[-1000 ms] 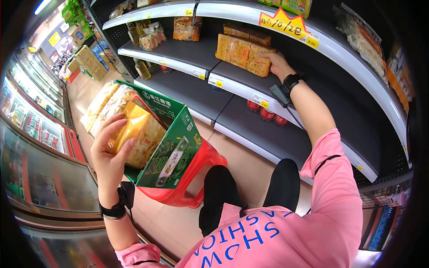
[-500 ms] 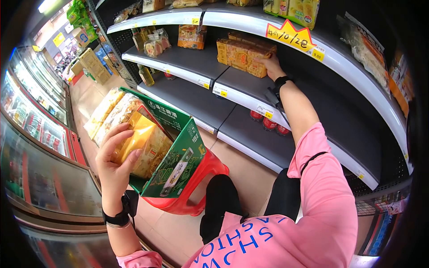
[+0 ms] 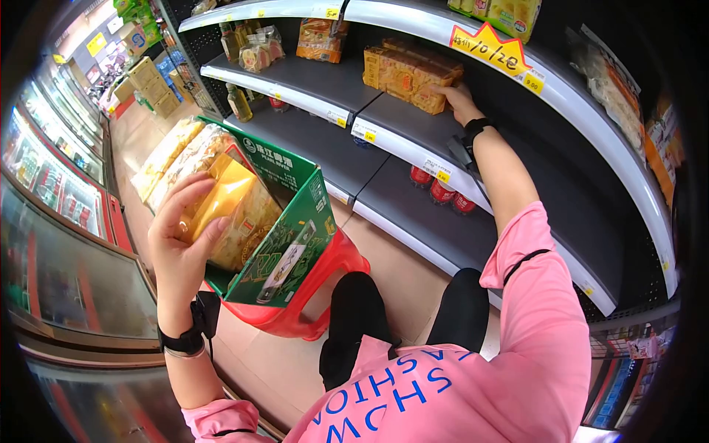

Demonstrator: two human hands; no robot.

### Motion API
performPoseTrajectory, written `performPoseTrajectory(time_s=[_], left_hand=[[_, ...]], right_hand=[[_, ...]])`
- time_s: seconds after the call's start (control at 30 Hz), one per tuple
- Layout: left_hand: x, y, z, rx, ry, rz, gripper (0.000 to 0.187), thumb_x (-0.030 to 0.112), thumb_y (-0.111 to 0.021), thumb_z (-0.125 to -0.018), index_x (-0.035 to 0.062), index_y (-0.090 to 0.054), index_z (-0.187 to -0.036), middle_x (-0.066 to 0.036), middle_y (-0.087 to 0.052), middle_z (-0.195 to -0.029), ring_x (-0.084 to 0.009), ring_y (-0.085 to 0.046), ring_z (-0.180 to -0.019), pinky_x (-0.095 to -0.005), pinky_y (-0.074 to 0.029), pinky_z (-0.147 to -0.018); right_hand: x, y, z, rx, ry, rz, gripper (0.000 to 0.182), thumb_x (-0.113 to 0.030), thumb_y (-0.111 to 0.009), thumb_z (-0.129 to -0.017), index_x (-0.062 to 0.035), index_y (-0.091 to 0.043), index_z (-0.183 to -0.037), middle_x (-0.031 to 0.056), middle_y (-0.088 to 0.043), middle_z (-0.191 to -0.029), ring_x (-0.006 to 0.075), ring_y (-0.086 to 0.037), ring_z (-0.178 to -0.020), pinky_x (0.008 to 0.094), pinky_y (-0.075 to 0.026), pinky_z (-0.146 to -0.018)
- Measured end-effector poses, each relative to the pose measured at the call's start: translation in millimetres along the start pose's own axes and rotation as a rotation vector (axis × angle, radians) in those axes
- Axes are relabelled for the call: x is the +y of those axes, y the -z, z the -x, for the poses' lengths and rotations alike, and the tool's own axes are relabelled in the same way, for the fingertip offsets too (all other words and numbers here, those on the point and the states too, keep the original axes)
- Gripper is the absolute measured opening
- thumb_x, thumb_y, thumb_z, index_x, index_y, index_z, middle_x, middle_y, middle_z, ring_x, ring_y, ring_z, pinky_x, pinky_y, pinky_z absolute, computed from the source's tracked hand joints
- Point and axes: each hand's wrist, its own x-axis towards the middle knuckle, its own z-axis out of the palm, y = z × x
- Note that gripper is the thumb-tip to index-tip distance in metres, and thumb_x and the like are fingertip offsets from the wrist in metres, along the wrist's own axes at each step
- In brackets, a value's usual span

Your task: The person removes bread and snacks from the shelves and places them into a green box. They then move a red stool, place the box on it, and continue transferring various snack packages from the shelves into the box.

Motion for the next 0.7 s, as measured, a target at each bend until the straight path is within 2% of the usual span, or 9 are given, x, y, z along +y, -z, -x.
performPoseTrajectory(time_s=[0.03,0.17,0.2,0.23,0.33,0.4,0.5,0.57,0.7], left_hand=[[-0.7,-0.4,0.2,0.004,0.007,-0.002,0.038,-0.005,-0.066,-0.069,-0.0006,-0.059,-0.106,-0.011,-0.055,-0.116,-0.0200,-0.051,-0.109,-0.0302,-0.038,-0.094],[-4.5,0.8,0.8,0.003,0.028,0.006,0.045,-0.002,-0.066,-0.073,-0.0012,-0.054,-0.116,-0.010,-0.054,-0.119,-0.0176,-0.049,-0.112,-0.0295,-0.038,-0.096],[-2.9,-0.2,0.9,0.005,0.036,0.028,0.045,-0.002,-0.066,-0.072,-0.0009,-0.054,-0.116,-0.010,-0.055,-0.118,-0.0174,-0.050,-0.111,-0.0293,-0.038,-0.095],[-2.5,0.4,0.9,0.006,0.043,0.047,0.046,-0.002,-0.066,-0.072,-0.0007,-0.054,-0.117,-0.009,-0.055,-0.118,-0.0172,-0.050,-0.110,-0.0290,-0.038,-0.095],[-5.5,2.2,0.5,-0.004,0.024,0.016,0.048,-0.001,-0.067,-0.073,0.0018,-0.052,-0.119,-0.008,-0.055,-0.115,-0.0151,-0.052,-0.104,-0.0275,-0.041,-0.090],[-5.3,1.1,0.8,0.001,0.041,0.072,0.048,-0.002,-0.067,-0.074,0.0027,-0.052,-0.119,-0.007,-0.056,-0.114,-0.0148,-0.053,-0.103,-0.0263,-0.042,-0.089],[-0.2,2.9,-1.1,0.062,0.090,0.192,0.045,-0.001,-0.059,-0.081,0.0015,-0.047,-0.124,-0.009,-0.054,-0.119,-0.0114,-0.055,-0.098,-0.0241,-0.044,-0.085],[1.2,8.1,-3.6,0.081,0.116,0.225,0.042,-0.005,-0.056,-0.082,0.0037,-0.048,-0.122,-0.007,-0.056,-0.115,-0.0079,-0.059,-0.089,-0.0198,-0.046,-0.078],[7.8,12.5,-7.3,0.089,0.100,0.079,0.044,-0.007,-0.057,-0.079,0.0007,-0.048,-0.122,-0.010,-0.055,-0.114,-0.0098,-0.062,-0.085,-0.0191,-0.049,-0.074]], right_hand=[[1.0,0.8,0.9,-0.007,-0.003,0.002,0.056,-0.008,-0.077,-0.065,0.0004,-0.050,-0.113,0.0106,-0.058,-0.110,0.0209,-0.055,-0.103,0.0303,-0.044,-0.086],[3.1,-0.6,7.0,0.374,0.296,0.540,0.064,-0.017,-0.080,-0.061,0.0033,-0.048,-0.113,0.0138,-0.057,-0.109,0.0236,-0.056,-0.102,0.0307,-0.044,-0.085],[-2.3,0.8,10.0,0.353,0.383,0.658,0.068,-0.026,-0.079,-0.060,0.0030,-0.046,-0.112,0.0210,-0.052,-0.108,0.0333,-0.052,-0.104,0.0375,-0.042,-0.089],[-13.4,-5.9,20.8,0.359,0.496,0.752,0.067,-0.024,-0.077,-0.063,0.0033,-0.044,-0.115,0.0211,-0.052,-0.107,0.0331,-0.052,-0.104,0.0376,-0.042,-0.089],[-52.5,-40.9,58.5,0.236,0.658,0.628,0.060,-0.020,-0.072,-0.067,0.0018,-0.045,-0.116,0.0190,-0.054,-0.105,0.0328,-0.053,-0.102,0.0368,-0.043,-0.088],[-89.8,-71.4,96.8,-0.065,0.877,0.511,0.048,-0.017,-0.067,-0.072,-0.0015,-0.049,-0.113,0.0165,-0.055,-0.106,0.0323,-0.053,-0.102,0.0362,-0.042,-0.088],[-138.2,-107.5,148.5,-0.301,0.971,0.471,0.037,-0.016,-0.064,-0.074,-0.0041,-0.053,-0.107,0.0148,-0.055,-0.107,0.0312,-0.052,-0.103,0.0359,-0.041,-0.088],[-162.2,-124.1,171.3,-0.478,1.020,0.503,0.035,-0.010,-0.061,-0.077,-0.0039,-0.052,-0.111,0.0088,-0.054,-0.112,0.0202,-0.052,-0.105,0.0311,-0.038,-0.094],[-189.0,-156.9,205.1,-0.717,1.047,0.428,0.040,-0.011,-0.065,-0.075,-0.0040,-0.052,-0.112,0.0100,-0.054,-0.111,0.0214,-0.052,-0.106,0.0311,-0.038,-0.093]])
